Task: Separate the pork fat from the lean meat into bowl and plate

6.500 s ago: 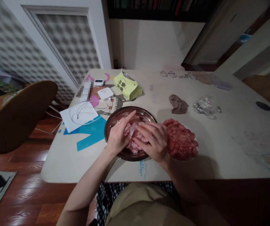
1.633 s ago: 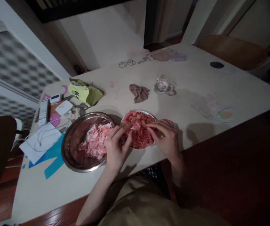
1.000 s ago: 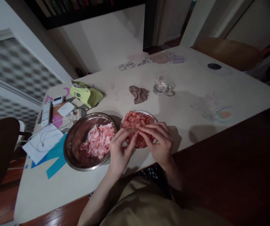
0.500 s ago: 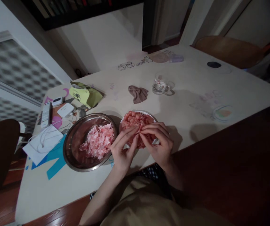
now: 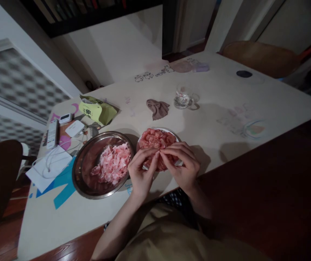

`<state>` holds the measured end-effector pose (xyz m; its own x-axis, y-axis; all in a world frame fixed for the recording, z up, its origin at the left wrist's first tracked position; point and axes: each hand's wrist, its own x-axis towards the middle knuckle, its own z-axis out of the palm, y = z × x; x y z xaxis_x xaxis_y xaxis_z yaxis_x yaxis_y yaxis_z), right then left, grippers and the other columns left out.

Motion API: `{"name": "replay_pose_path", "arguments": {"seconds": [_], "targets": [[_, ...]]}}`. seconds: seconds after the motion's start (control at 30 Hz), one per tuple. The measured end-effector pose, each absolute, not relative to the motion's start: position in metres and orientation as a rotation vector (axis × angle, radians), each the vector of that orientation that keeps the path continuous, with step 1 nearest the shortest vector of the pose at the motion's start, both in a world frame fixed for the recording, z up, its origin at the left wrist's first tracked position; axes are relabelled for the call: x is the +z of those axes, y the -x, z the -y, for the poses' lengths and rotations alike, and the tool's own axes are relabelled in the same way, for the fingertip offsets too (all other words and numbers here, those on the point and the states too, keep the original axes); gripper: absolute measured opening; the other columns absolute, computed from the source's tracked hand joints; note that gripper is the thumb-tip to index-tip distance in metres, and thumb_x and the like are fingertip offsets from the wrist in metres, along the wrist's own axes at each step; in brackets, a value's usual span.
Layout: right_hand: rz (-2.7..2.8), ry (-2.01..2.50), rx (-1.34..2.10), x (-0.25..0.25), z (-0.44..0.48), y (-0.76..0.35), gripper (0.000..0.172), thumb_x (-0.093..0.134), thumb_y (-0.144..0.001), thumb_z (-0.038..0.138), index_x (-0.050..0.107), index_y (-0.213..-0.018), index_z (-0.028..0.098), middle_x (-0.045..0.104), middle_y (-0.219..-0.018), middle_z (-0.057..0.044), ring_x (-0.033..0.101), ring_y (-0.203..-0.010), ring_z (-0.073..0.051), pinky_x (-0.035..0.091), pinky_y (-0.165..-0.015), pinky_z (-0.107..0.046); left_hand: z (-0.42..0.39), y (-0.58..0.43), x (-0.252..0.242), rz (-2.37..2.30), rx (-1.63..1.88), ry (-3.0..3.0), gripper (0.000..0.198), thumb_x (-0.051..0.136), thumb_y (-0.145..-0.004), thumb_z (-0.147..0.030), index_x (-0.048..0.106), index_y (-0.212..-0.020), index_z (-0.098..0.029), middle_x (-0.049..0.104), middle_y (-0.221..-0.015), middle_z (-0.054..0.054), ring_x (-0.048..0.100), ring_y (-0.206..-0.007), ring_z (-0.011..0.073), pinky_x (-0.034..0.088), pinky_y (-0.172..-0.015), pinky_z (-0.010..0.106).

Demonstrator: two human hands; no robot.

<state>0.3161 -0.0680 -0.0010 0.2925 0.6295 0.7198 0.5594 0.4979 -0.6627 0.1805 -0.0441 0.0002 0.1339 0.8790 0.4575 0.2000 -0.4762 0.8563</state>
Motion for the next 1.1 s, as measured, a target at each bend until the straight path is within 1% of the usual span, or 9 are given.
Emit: {"name": "replay_pose_path", "arguments": {"seconds": [0.17,0.37,0.47,0.6,0.67,0.83,0.97,1.1], "targets": [[1.3,1.133,0.138,-0.006,0.067,-0.314,0.014,0.07,-0.089,0.013,0.073,-0.093,0.026,0.075,-0.086,-0.001,0.07,-0.082,-0.016,0.06,-0.081,-0.036,0.045,-0.182,0.0,-1.03,1.358,-1.735,0.008,0.07,-0.093,-0.024,0.076,-0.096,-0.021,0.076,-0.093,0.004,0.07,-0.086,0.0158,0.057,-0.081,0.029],[1.175,1.102,0.299,-0.012,0.066,-0.315,0.01,0.071,-0.088,0.015,0.071,-0.089,0.024,0.073,-0.085,0.0,0.069,-0.082,-0.015,0.06,-0.082,-0.034,0.044,-0.183,-0.003,-0.979,1.37,-1.649,0.009,0.07,-0.093,-0.021,0.077,-0.099,-0.022,0.076,-0.096,0.003,0.069,-0.089,0.0148,0.056,-0.085,0.027],[1.187,1.118,0.249,-0.012,0.066,-0.316,0.011,0.07,-0.088,0.014,0.071,-0.091,0.024,0.073,-0.086,0.0,0.07,-0.082,-0.015,0.06,-0.081,-0.033,0.044,-0.184,-0.004,-0.983,1.362,-1.642,0.009,0.071,-0.093,-0.022,0.077,-0.099,-0.022,0.076,-0.097,0.004,0.07,-0.09,0.0152,0.055,-0.086,0.027],[1.285,1.156,0.053,-0.011,0.066,-0.316,0.02,0.068,-0.088,0.009,0.071,-0.097,0.027,0.074,-0.088,-0.001,0.071,-0.084,-0.016,0.06,-0.084,-0.034,0.045,-0.185,-0.004,-1.017,1.343,-1.642,0.008,0.071,-0.092,-0.024,0.077,-0.097,-0.022,0.076,-0.096,0.004,0.07,-0.089,0.0159,0.056,-0.085,0.028],[1.299,1.159,0.02,-0.01,0.066,-0.317,0.021,0.068,-0.087,0.008,0.071,-0.097,0.027,0.074,-0.088,-0.001,0.071,-0.084,-0.016,0.06,-0.083,-0.034,0.044,-0.185,-0.004,-1.028,1.34,-1.643,0.009,0.071,-0.092,-0.024,0.077,-0.097,-0.022,0.076,-0.096,0.004,0.07,-0.089,0.0163,0.056,-0.085,0.028],[1.151,1.177,0.13,-0.011,0.06,-0.329,0.012,0.07,-0.09,0.016,0.073,-0.094,0.027,0.075,-0.087,0.0,0.071,-0.082,-0.016,0.059,-0.076,-0.033,0.039,-0.183,-0.007,-1.08,1.374,-1.65,0.009,0.07,-0.093,-0.024,0.077,-0.097,-0.022,0.075,-0.096,0.004,0.069,-0.09,0.0154,0.055,-0.086,0.027],[1.277,1.275,0.101,-0.016,0.054,-0.34,0.009,0.072,-0.09,0.018,0.074,-0.091,0.027,0.077,-0.087,0.0,0.07,-0.084,-0.018,0.055,-0.082,-0.037,0.035,-0.182,-0.009,-1.095,1.385,-1.64,0.01,0.07,-0.093,-0.025,0.077,-0.1,-0.022,0.076,-0.098,0.004,0.069,-0.092,0.0155,0.055,-0.086,0.027],[1.383,1.406,0.086,-0.02,0.052,-0.342,0.01,0.072,-0.09,0.016,0.074,-0.087,0.025,0.077,-0.086,0.001,0.068,-0.084,-0.018,0.05,-0.083,-0.039,0.034,-0.182,-0.011,-1.107,1.38,-1.636,0.012,0.07,-0.093,-0.026,0.077,-0.101,-0.021,0.076,-0.1,0.005,0.07,-0.092,0.0163,0.055,-0.088,0.029]]}}
